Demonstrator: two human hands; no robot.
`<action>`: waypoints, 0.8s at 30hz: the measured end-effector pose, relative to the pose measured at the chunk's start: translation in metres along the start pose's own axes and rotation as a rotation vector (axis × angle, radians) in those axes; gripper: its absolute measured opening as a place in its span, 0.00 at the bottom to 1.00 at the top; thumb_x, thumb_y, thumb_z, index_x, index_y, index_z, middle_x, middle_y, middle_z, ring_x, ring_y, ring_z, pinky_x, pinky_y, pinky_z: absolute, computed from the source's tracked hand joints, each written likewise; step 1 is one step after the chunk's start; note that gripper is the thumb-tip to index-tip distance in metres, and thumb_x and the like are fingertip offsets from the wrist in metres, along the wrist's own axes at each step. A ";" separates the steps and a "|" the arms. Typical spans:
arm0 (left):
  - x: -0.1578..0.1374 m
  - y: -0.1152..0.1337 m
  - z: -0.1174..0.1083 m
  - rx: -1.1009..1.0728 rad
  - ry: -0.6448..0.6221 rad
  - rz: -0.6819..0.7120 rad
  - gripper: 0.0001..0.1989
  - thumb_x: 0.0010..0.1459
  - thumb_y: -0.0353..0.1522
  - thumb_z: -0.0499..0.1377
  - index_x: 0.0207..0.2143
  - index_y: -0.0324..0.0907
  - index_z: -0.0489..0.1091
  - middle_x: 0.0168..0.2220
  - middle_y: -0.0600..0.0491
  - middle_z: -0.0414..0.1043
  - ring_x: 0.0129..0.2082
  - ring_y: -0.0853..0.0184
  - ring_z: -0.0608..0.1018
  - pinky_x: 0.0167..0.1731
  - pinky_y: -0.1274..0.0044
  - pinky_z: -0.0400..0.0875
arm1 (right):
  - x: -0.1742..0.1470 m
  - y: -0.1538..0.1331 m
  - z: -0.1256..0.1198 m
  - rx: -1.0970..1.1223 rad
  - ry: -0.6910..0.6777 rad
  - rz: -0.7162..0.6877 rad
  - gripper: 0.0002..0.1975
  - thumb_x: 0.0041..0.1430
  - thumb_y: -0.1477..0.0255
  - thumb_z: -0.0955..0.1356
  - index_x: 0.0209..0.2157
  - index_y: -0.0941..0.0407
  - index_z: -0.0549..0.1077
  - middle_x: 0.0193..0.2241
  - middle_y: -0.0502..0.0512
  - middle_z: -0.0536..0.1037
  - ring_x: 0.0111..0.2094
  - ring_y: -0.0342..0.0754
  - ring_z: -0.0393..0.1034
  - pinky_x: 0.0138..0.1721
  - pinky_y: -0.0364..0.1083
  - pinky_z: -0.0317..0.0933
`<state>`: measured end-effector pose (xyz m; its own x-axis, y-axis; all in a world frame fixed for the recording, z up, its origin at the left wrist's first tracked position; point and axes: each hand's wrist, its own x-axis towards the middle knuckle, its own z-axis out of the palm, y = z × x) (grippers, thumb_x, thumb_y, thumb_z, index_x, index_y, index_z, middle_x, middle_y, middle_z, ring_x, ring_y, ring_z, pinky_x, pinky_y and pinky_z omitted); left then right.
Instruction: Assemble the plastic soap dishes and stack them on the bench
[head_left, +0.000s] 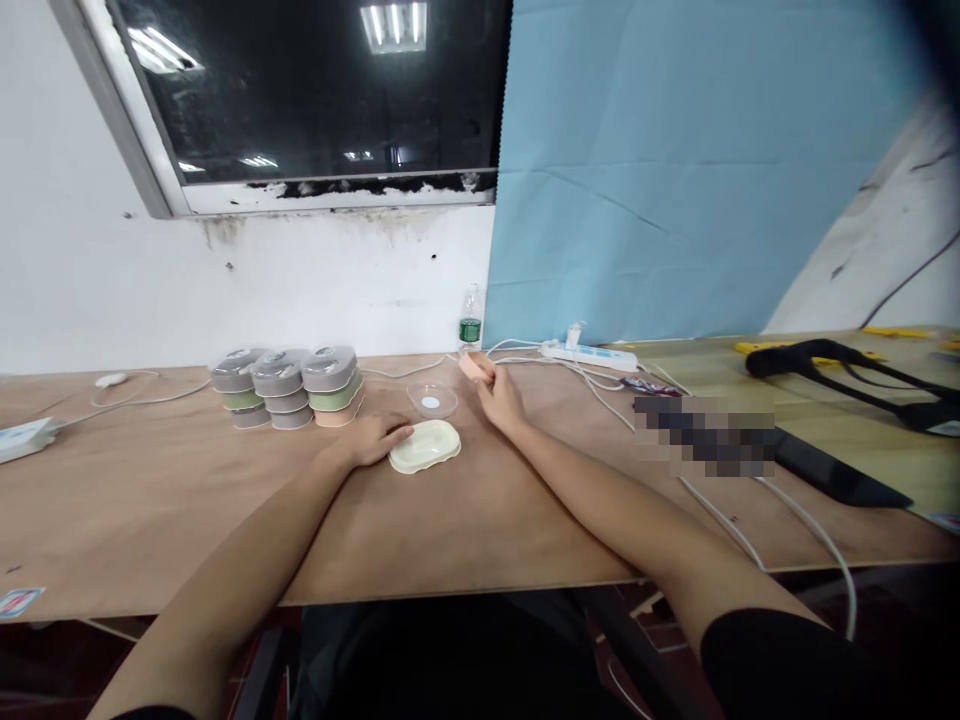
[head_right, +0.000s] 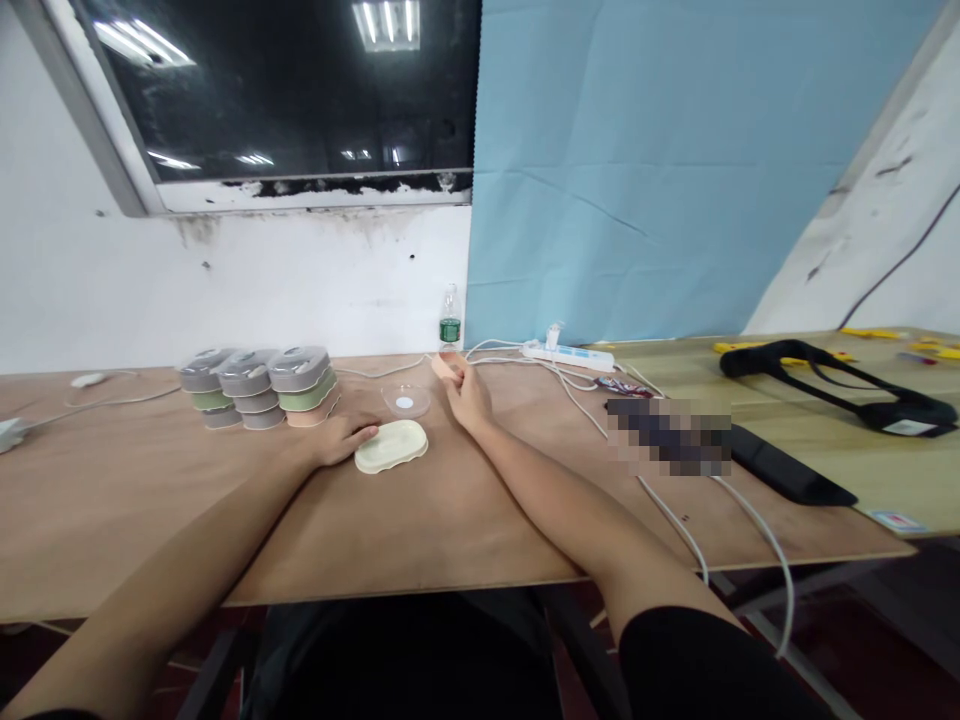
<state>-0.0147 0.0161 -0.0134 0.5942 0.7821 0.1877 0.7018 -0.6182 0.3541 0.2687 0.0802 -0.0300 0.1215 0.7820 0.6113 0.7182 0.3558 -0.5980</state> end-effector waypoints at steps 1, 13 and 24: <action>0.000 -0.001 0.001 0.005 0.014 -0.013 0.28 0.63 0.50 0.41 0.52 0.45 0.68 0.49 0.49 0.73 0.47 0.59 0.74 0.47 0.71 0.66 | -0.003 -0.005 -0.001 0.065 0.030 -0.014 0.17 0.54 0.58 0.66 0.38 0.55 0.63 0.36 0.58 0.72 0.35 0.51 0.65 0.34 0.46 0.57; -0.009 0.009 -0.004 0.084 0.484 -0.045 0.34 0.59 0.45 0.52 0.64 0.40 0.49 0.52 0.44 0.69 0.48 0.57 0.73 0.50 0.69 0.65 | -0.050 -0.063 -0.002 0.456 -0.262 -0.191 0.17 0.57 0.54 0.63 0.31 0.55 0.64 0.26 0.49 0.68 0.27 0.44 0.62 0.28 0.42 0.55; -0.001 0.018 -0.006 -0.253 0.445 -0.111 0.24 0.61 0.47 0.49 0.43 0.39 0.74 0.39 0.50 0.77 0.37 0.62 0.77 0.36 0.75 0.70 | -0.041 -0.053 -0.003 0.345 -0.334 -0.187 0.25 0.58 0.57 0.64 0.53 0.55 0.67 0.35 0.53 0.76 0.29 0.44 0.66 0.30 0.42 0.58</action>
<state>-0.0054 0.0046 -0.0022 0.2586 0.8334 0.4884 0.6013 -0.5346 0.5939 0.2279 0.0279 -0.0217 -0.2529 0.7898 0.5588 0.4321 0.6090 -0.6652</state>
